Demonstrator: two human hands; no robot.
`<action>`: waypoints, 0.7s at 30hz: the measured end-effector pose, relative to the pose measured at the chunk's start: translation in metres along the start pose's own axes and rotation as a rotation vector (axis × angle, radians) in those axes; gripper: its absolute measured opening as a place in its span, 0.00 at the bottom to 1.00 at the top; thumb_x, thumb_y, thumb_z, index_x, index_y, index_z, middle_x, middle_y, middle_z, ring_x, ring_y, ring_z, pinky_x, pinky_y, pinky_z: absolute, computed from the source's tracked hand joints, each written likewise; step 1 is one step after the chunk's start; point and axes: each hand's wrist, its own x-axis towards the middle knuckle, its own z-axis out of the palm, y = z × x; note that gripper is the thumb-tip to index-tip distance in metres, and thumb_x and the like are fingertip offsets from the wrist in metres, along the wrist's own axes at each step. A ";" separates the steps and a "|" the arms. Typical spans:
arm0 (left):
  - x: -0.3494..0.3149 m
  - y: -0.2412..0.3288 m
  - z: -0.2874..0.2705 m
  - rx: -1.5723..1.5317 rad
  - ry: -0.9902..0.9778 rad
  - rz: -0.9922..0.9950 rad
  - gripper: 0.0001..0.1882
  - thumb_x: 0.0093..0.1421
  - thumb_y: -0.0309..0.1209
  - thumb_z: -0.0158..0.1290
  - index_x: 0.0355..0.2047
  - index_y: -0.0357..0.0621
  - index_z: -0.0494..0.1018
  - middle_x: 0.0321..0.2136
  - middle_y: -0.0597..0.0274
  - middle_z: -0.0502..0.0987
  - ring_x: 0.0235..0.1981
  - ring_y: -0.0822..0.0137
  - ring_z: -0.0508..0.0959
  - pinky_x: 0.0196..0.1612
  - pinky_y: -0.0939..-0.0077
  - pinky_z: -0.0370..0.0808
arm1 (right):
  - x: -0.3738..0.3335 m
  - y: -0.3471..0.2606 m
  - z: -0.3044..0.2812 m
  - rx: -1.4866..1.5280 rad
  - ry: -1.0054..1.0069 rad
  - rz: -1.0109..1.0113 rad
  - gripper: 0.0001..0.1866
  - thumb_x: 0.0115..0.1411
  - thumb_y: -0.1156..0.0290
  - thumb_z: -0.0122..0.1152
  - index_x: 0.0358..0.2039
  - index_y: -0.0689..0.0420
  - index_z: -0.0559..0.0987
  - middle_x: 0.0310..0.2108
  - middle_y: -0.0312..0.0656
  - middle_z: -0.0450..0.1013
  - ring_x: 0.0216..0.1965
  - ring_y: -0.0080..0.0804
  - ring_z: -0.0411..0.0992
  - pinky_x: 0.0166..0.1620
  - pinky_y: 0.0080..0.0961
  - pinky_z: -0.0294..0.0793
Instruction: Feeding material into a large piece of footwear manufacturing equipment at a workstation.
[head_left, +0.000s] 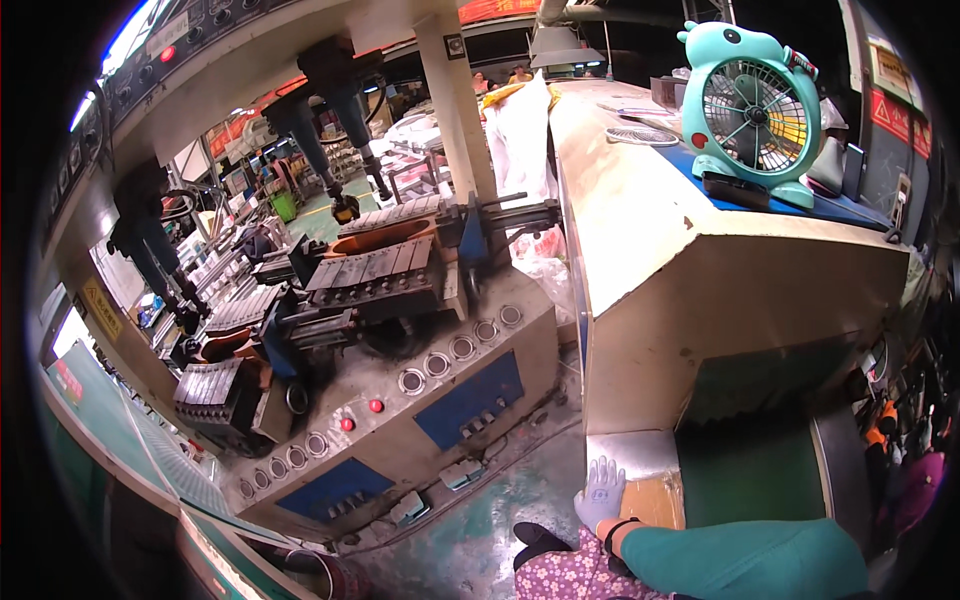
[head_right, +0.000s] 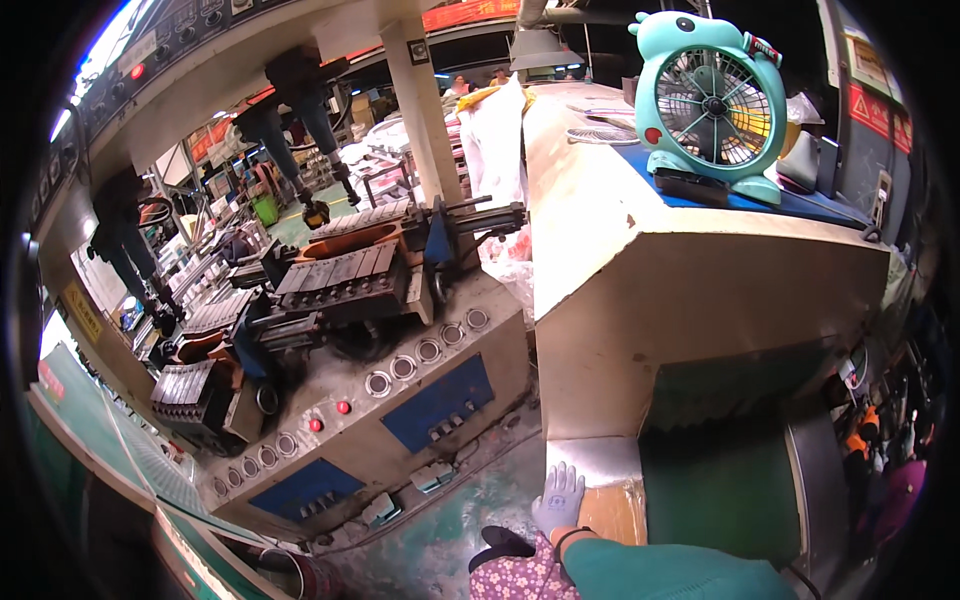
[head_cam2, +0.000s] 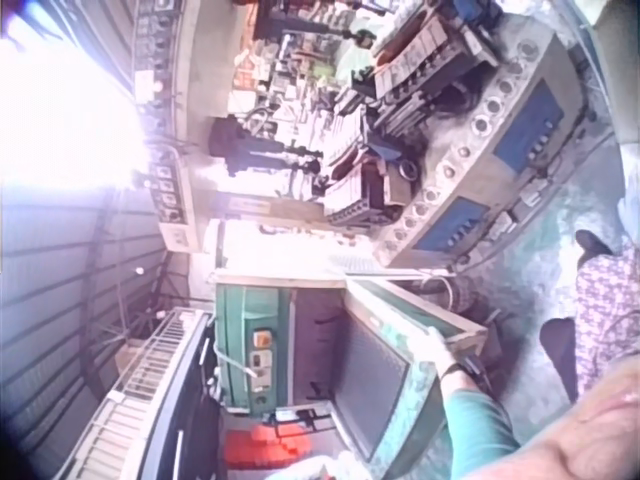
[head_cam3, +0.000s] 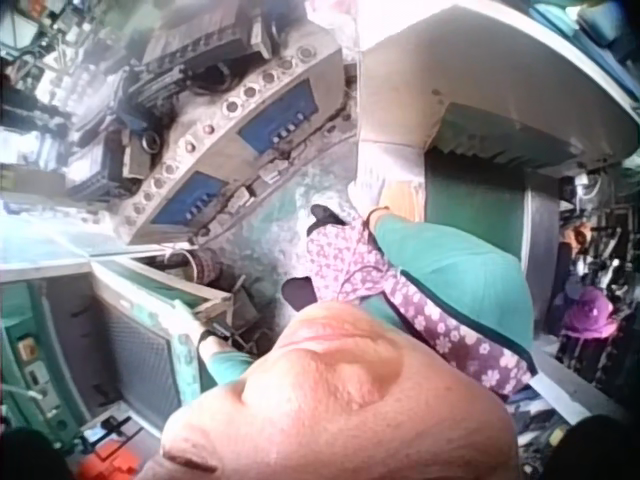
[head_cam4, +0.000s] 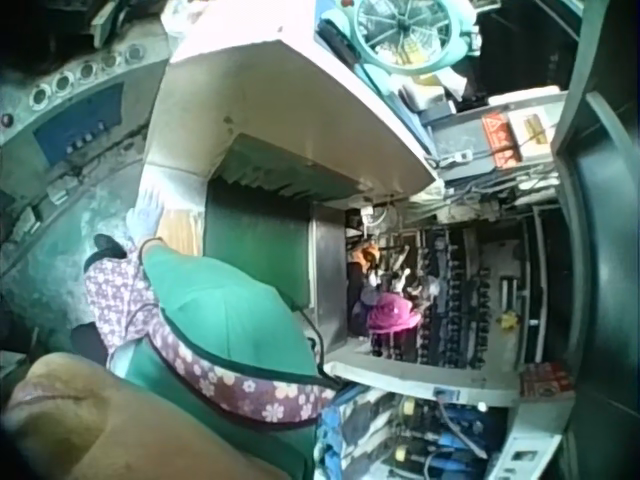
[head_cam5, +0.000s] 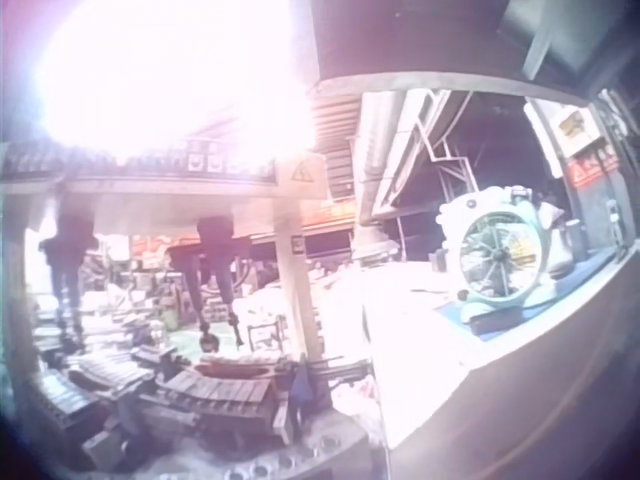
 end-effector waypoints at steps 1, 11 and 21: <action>0.001 -0.003 0.003 0.010 0.002 0.013 0.35 0.61 0.47 0.60 0.59 0.30 0.70 0.52 0.31 0.74 0.52 0.35 0.75 0.58 0.47 0.72 | 0.001 0.000 0.001 -0.016 -0.011 0.007 0.43 0.57 0.53 0.53 0.70 0.62 0.61 0.73 0.51 0.52 0.74 0.50 0.47 0.73 0.55 0.41; -0.002 0.010 -0.009 -0.045 0.024 -0.050 0.33 0.57 0.42 0.65 0.57 0.32 0.73 0.50 0.34 0.76 0.52 0.37 0.75 0.60 0.49 0.71 | 0.001 -0.005 0.011 0.014 -0.033 -0.013 0.43 0.57 0.54 0.53 0.71 0.62 0.60 0.74 0.50 0.50 0.76 0.49 0.43 0.74 0.54 0.37; 0.025 -0.031 0.065 0.119 -0.121 -0.371 0.40 0.59 0.45 0.55 0.70 0.48 0.59 0.73 0.53 0.56 0.74 0.56 0.54 0.72 0.52 0.54 | 0.001 -0.003 0.011 -0.002 -0.094 0.017 0.47 0.57 0.52 0.52 0.73 0.61 0.55 0.76 0.49 0.45 0.77 0.48 0.38 0.76 0.51 0.30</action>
